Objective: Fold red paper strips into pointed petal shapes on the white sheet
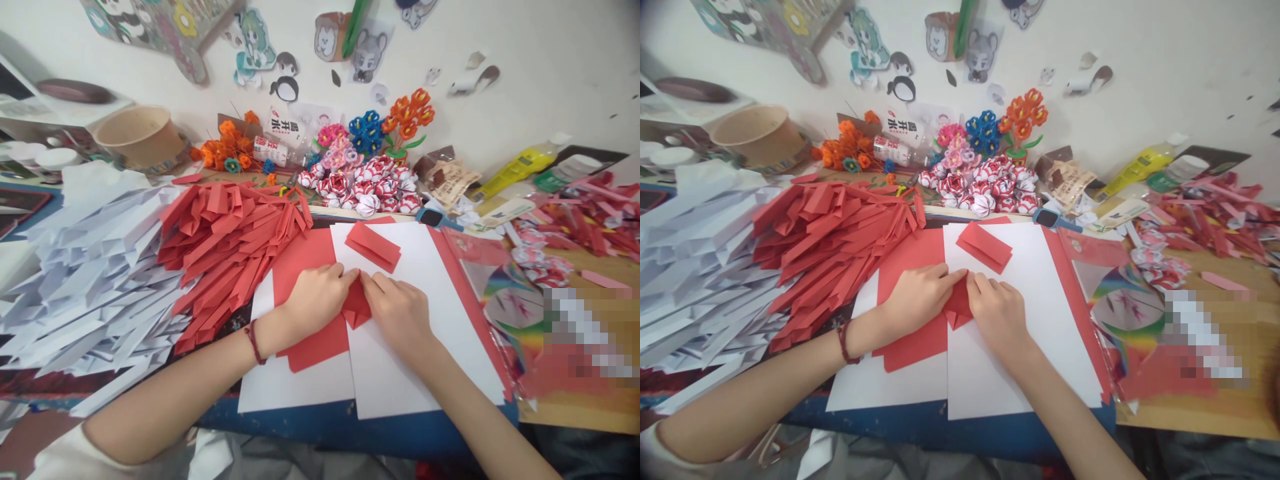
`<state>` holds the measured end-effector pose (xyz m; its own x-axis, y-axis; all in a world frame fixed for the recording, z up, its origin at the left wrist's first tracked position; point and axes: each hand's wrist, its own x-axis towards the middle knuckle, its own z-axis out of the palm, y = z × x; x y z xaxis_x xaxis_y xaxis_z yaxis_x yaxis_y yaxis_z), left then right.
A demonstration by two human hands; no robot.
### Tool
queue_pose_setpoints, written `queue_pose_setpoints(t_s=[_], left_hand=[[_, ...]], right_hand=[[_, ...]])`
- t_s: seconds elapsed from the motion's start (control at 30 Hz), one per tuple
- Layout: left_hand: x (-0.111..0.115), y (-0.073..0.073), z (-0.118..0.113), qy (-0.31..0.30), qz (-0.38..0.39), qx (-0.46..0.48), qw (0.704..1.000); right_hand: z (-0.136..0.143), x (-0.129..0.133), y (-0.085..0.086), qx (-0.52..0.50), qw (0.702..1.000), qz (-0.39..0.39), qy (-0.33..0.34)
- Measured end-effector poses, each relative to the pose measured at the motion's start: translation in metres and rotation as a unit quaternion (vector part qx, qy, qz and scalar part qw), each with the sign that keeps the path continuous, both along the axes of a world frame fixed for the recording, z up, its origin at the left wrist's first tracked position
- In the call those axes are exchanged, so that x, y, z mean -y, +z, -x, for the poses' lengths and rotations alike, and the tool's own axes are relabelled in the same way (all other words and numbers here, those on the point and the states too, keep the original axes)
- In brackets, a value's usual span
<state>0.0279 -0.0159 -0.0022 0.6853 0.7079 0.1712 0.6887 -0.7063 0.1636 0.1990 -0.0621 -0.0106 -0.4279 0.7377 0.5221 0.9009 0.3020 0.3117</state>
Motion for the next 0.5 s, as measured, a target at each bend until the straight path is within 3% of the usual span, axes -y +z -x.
queue_pose_setpoints(t_s=[0.5], left_hand=[[-0.0004, 0.0001, 0.0006, -0.009, -0.014, -0.001, 1.000]], right_hand=[[-0.0038, 0.0011, -0.0024, -0.005, 0.999, 0.043, -0.004]])
